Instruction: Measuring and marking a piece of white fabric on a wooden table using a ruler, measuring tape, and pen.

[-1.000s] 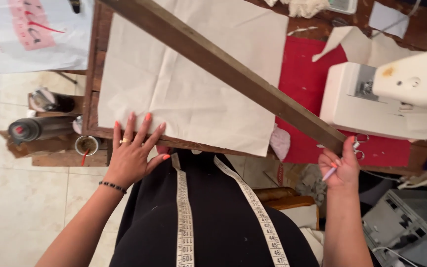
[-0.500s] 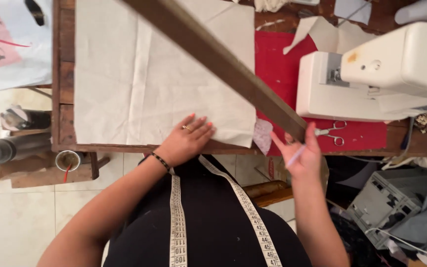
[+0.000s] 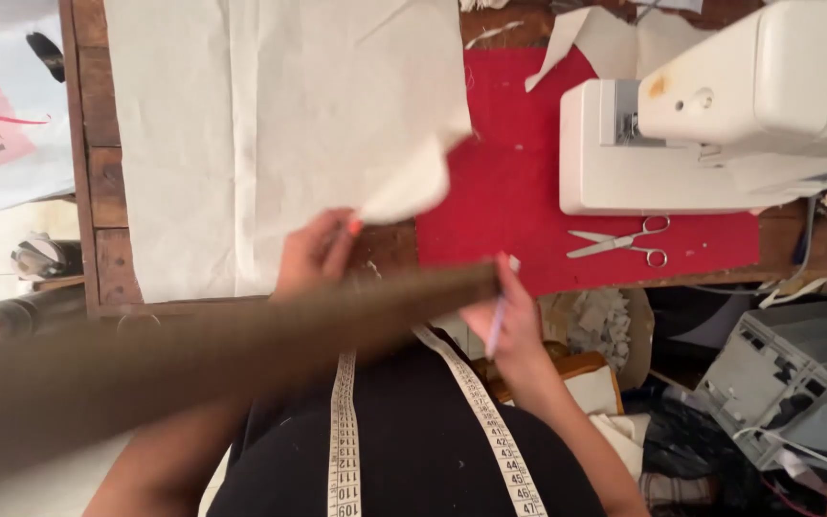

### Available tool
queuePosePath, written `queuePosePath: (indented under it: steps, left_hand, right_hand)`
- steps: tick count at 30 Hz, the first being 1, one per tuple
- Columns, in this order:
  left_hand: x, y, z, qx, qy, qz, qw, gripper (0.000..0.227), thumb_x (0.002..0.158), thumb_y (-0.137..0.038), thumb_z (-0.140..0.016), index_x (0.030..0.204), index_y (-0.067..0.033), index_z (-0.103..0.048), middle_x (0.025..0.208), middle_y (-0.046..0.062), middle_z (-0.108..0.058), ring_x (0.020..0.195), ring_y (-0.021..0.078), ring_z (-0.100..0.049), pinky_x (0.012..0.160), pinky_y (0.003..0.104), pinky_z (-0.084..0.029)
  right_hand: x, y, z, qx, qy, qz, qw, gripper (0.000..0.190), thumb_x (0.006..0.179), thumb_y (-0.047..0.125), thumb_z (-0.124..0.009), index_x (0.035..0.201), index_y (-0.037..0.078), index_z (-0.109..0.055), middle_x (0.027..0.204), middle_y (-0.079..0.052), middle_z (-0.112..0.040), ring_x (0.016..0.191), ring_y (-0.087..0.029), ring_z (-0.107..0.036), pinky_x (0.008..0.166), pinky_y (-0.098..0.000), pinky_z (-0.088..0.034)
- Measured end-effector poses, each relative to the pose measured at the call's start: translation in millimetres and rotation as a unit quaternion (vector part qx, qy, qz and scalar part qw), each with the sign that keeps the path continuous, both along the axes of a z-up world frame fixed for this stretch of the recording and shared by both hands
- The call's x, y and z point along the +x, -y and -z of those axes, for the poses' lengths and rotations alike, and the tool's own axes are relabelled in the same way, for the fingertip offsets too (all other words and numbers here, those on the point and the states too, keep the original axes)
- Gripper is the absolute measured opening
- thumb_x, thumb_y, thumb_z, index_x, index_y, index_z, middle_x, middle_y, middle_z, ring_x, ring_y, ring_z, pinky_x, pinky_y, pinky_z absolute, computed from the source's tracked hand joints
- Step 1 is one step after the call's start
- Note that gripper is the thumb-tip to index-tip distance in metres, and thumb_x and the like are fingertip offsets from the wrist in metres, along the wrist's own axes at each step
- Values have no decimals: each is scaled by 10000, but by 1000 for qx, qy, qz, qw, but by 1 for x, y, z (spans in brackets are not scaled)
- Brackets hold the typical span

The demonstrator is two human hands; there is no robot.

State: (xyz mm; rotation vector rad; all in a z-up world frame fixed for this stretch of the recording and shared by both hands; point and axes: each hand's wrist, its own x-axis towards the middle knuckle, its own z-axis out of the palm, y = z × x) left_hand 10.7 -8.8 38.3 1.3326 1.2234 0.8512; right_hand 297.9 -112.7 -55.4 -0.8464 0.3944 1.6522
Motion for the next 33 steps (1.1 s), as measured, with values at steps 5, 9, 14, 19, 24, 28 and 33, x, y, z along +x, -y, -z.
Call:
queuePosePath:
  steps: [5, 9, 14, 19, 24, 28, 33]
  left_hand:
    - [-3, 14, 76, 381, -257, 196, 866, 504, 957, -532, -580, 1374, -254, -623, 1442, 33, -612, 1375, 300, -526, 1190, 617, -242]
    - [-13, 26, 80, 410, -350, 224, 812, 593, 992, -653, -469, 1423, -269, -600, 1285, 59, -677, 1143, 289, -646, 1030, 544, -423]
    - [-18, 13, 75, 439, -346, 234, 796, 691, 997, -708, -370, 1572, -330, -427, 1685, -19, -351, 1578, 234, -235, 1254, 608, -63]
    - [-13, 6, 83, 446, -360, 215, 791, 763, 974, -786, -299, 1586, -343, -404, 1685, -20, -340, 1579, 241, -219, 1256, 637, -36]
    - [-24, 33, 90, 572, -271, 179, 753, 349, 1048, -365, -567, 1254, -101, -665, 1272, 139, -664, 1244, 346, -619, 1132, 641, -422]
    - [-104, 61, 56, 553, -199, 133, 798, 380, 1043, -295, -530, 1378, -133, -610, 1400, 195, -605, 1266, 427, -598, 1074, 658, -429]
    - [-170, 38, -18, 443, -506, -73, 736, 711, 1098, -609, -658, 1516, -36, -613, 1540, 264, -518, 1455, 481, -387, 1181, 726, -264]
  right_hand:
    - [30, 17, -129, 44, 201, 20, 978, 357, 1009, 445, -608, 1074, 130, -763, 934, -153, -783, 877, -310, -776, 927, -549, -612]
    - [83, 1, -138, 65, 298, 68, 950, 343, 977, 459, -662, 1220, 225, -727, 1155, -13, -776, 1017, -190, -764, 996, -462, -632]
    - [108, -5, -107, 42, 404, 30, 913, 261, 996, 461, -684, 1085, 218, -715, 1040, -44, -788, 775, -211, -780, 803, -404, -698]
    - [115, -21, -67, 16, 450, -11, 893, 234, 975, 480, -723, 1010, 250, -694, 988, -50, -781, 789, -234, -782, 796, -420, -688]
    - [99, -34, -52, -4, 415, -65, 907, 195, 978, 429, -728, 959, 240, -685, 927, -73, -782, 731, -231, -777, 753, -412, -692]
    - [89, -27, -44, -1, 407, -84, 910, 223, 996, 446, -704, 980, 225, -688, 976, -106, -781, 738, -243, -779, 744, -436, -688]
    - [43, -13, -65, -119, 403, -68, 905, 296, 979, 346, -672, 1081, 96, -551, 1030, -42, -616, 903, -240, -679, 691, -408, -673]
